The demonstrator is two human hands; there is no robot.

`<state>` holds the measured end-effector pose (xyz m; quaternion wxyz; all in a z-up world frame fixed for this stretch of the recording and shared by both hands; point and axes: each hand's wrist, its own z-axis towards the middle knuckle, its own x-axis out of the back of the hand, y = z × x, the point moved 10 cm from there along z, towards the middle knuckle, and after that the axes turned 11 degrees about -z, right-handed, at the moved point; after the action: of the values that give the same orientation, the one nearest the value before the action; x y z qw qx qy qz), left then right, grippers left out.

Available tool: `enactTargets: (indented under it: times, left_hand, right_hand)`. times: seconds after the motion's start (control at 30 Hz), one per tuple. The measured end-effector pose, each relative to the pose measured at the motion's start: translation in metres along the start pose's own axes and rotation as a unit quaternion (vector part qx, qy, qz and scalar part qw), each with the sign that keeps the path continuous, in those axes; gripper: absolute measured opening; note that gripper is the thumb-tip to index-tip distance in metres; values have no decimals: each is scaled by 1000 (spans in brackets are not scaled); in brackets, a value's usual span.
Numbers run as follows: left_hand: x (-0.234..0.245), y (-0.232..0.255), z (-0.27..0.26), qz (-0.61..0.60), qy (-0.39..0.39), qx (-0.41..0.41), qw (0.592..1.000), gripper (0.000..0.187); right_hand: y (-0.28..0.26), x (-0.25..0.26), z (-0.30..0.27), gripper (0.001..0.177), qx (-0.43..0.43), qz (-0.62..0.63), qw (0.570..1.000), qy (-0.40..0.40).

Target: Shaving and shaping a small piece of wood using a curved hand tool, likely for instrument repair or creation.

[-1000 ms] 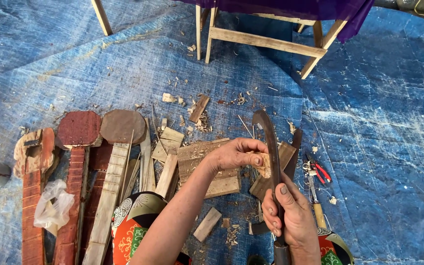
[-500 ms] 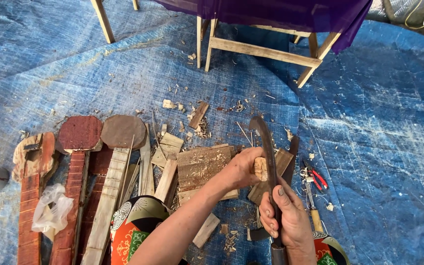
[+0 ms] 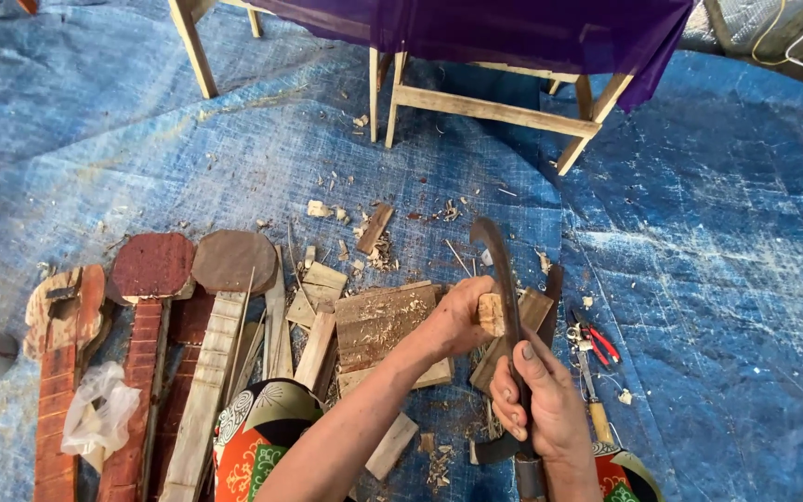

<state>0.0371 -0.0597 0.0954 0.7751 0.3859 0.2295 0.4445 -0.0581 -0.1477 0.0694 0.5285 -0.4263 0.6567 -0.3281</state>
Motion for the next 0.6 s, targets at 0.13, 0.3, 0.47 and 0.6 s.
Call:
enactTargets:
  times: [0.13,0.3,0.47,0.6]
  left_hand:
    - [4,4,10,35,3,11,999,32]
    - [3,-10,8,-13,-1,21,1000,33]
    - [-6,13,20,13,-13,21,1000,33]
    - [-6,-10,20,7,-11,16,1000,35]
  right_hand:
    - [-14,-10,-2,55,8,-1,1000,14]
    - [-2,-3,10,62,-16,6,1000,4]
    - [-20,-3,-2,59,7,21,1000,0]
    - [-15,-6,6,62,6,15,1000,-21]
